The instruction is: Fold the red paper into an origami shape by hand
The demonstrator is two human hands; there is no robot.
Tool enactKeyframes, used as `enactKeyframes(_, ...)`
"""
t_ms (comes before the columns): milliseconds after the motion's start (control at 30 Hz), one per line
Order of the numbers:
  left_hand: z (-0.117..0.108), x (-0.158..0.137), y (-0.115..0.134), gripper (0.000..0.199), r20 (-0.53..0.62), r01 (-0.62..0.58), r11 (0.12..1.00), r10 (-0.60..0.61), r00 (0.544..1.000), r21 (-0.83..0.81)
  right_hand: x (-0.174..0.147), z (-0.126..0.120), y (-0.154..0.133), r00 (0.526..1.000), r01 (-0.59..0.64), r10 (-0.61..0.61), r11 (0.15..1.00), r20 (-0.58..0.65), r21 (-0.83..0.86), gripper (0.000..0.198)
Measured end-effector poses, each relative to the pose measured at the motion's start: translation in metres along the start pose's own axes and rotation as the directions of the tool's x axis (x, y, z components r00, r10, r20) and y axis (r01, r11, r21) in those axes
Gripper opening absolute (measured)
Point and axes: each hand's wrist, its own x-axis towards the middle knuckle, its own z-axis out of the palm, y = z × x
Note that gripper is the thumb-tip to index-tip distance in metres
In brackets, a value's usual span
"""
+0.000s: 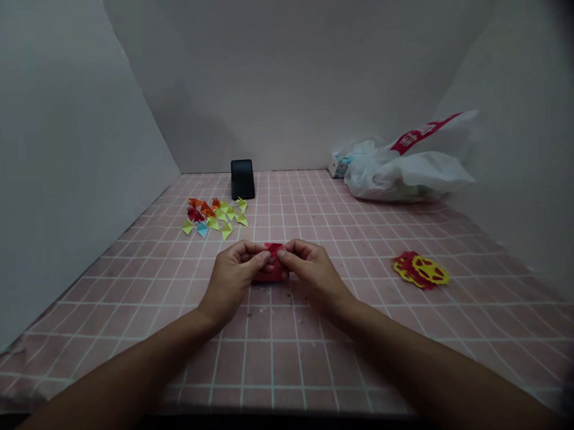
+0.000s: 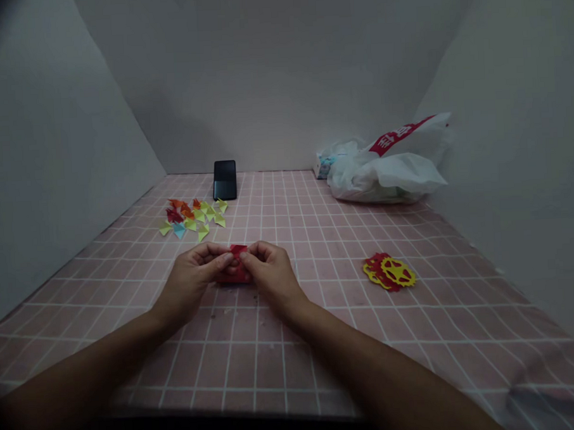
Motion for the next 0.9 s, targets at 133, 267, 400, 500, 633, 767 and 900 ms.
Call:
enactKeyframes(133, 0.0013, -0.0012, 0.0027, 0.020, -0.028, 0.015, 1.000, -0.014, 0.999, 0.008, -0.0002, 0.0009, -0.0004, 1.000, -0.013, 0.013, 1.000, 0.013, -0.012, 0.024)
enactKeyframes(267, 0.0017, -0.0011, 0.0036, 0.019, -0.041, 0.003, 1.000, -0.003, 0.999, 0.015, 0.0000, 0.0018, -0.0003, 1.000, -0.015, 0.015, 1.000, 0.007, -0.008, 0.026)
enactKeyframes(400, 0.0026, -0.0014, 0.0052, 0.020, -0.044, 0.008, 1.000, -0.007, 0.999, 0.029, 0.0000, 0.0021, 0.0004, 1.000, -0.019, 0.019, 1.000, 0.006, -0.003, 0.026)
enactKeyframes(500, 0.0030, -0.0018, 0.0061, 0.019, -0.041, 0.019, 0.999, -0.017, 0.999, 0.036, 0.0000, 0.0021, 0.0010, 1.000, -0.021, 0.021, 1.000, 0.006, -0.017, 0.025)
enactKeyframes(633, 0.0026, -0.0015, 0.0053, 0.019, -0.029, 0.019, 0.999, -0.018, 0.999, 0.048, 0.0001, 0.0023, 0.0011, 1.000, -0.012, 0.012, 0.999, -0.004, -0.048, 0.025)
enactKeyframes(767, 0.0015, -0.0007, 0.0034, 0.019, -0.039, 0.016, 0.999, -0.014, 0.999, 0.051, 0.0001, 0.0030, 0.0014, 1.000, -0.016, 0.016, 0.998, -0.016, -0.053, 0.026)
enactKeyframes(900, 0.0005, 0.0003, 0.0014, 0.018, -0.025, 0.015, 0.999, -0.014, 1.000, 0.038, 0.0003, 0.0031, 0.0019, 1.000, -0.017, 0.016, 0.999, -0.016, -0.042, 0.027)
